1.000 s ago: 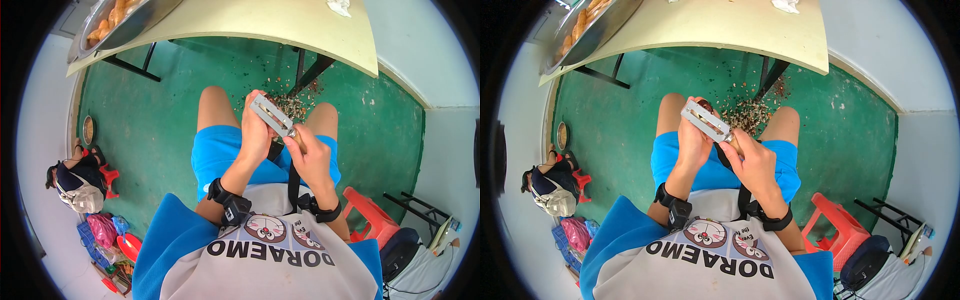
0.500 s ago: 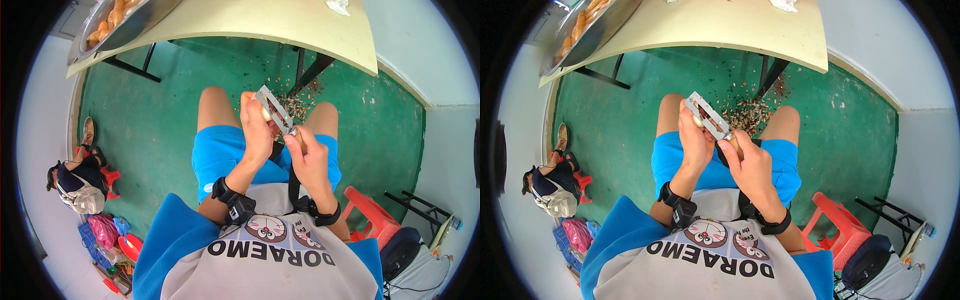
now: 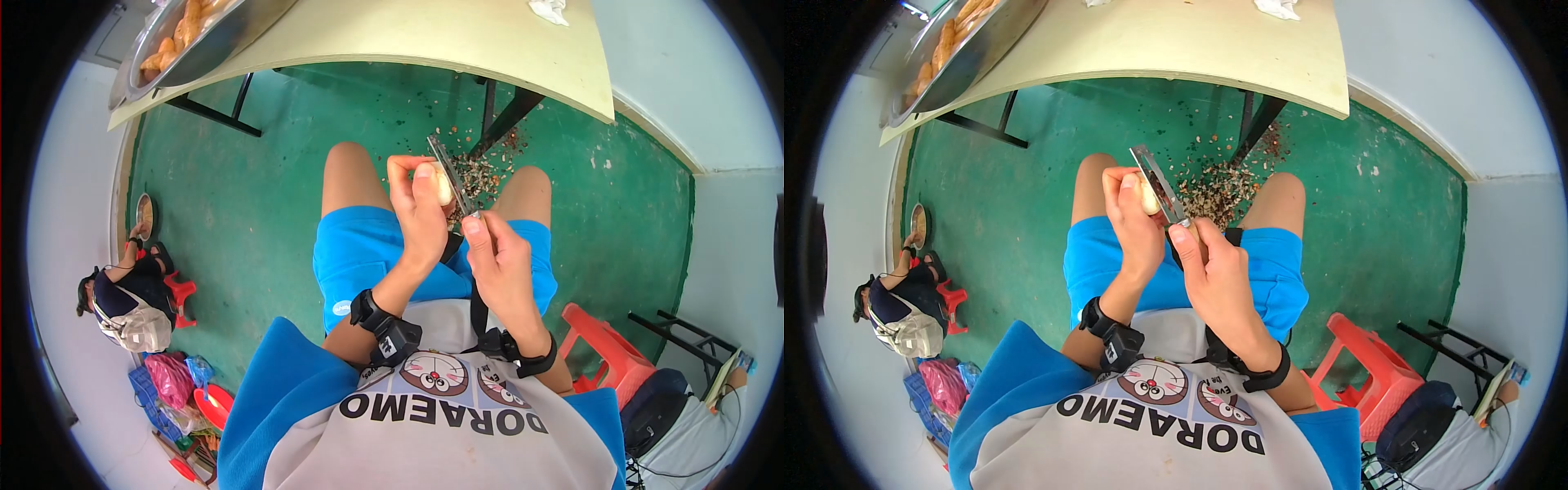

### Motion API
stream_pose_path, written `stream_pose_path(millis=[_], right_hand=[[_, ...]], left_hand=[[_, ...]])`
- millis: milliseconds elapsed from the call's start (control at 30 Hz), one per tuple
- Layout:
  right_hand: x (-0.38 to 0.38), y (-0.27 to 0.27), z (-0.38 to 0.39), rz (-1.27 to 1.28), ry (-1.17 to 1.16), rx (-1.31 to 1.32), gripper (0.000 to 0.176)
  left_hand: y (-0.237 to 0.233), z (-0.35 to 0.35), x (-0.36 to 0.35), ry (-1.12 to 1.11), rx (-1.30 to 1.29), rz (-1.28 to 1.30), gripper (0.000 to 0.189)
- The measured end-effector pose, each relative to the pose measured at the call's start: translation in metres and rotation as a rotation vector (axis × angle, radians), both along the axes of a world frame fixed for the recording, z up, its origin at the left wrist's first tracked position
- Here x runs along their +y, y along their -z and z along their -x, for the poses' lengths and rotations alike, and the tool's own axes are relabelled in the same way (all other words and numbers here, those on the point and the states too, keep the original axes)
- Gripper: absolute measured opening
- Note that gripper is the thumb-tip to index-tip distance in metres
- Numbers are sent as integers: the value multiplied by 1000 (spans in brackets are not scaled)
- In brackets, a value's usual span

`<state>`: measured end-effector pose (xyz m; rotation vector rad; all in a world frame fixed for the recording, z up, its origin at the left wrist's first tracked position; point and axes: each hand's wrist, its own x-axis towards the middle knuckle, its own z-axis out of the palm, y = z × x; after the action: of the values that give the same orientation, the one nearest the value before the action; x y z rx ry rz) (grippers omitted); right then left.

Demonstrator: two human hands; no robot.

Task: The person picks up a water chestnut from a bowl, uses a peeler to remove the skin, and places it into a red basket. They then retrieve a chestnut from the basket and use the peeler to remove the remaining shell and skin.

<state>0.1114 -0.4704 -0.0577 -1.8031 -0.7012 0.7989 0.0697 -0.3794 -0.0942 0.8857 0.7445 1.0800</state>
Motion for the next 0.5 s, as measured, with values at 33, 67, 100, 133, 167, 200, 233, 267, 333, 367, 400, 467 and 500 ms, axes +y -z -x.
stream_pose_path(millis=[33,67,100,133,167,200,233,267,333,367,400,467,500], right_hand=[[0,0,0,0,0,0,28],[-1,-1,0,-5,2,66,29],[-1,-1,0,-10,5,131,30],[0,-4,-1,-10,6,130,30],[1,-7,-3,-4,-6,240,30],[1,-9,-5,2,-18,351,31],[1,-10,-6,1,-17,350,31],[2,-11,-7,14,-7,375,32],[4,-8,-12,26,5,400,32],[4,0,-18,3,92,351,32],[2,9,-23,-21,172,302,32],[-5,17,-31,-45,137,211,30],[-8,17,-31,-62,118,157,29]], left_hand=[[0,2,-1,11,24,-40,16],[1,4,-1,22,48,-81,15],[5,5,-1,22,47,-80,15],[12,6,-1,7,105,-136,14],[18,6,0,-9,163,-192,14],[21,7,1,-8,163,-192,14],[23,8,1,-3,151,-167,13],[23,8,2,2,140,-143,13],[6,4,-4,20,38,-89,15],[-3,3,-5,36,-63,-35,18],[-7,4,-4,29,-61,-38,18],[-13,6,2,158,-117,166,22],[-16,5,6,205,-86,268,28]])
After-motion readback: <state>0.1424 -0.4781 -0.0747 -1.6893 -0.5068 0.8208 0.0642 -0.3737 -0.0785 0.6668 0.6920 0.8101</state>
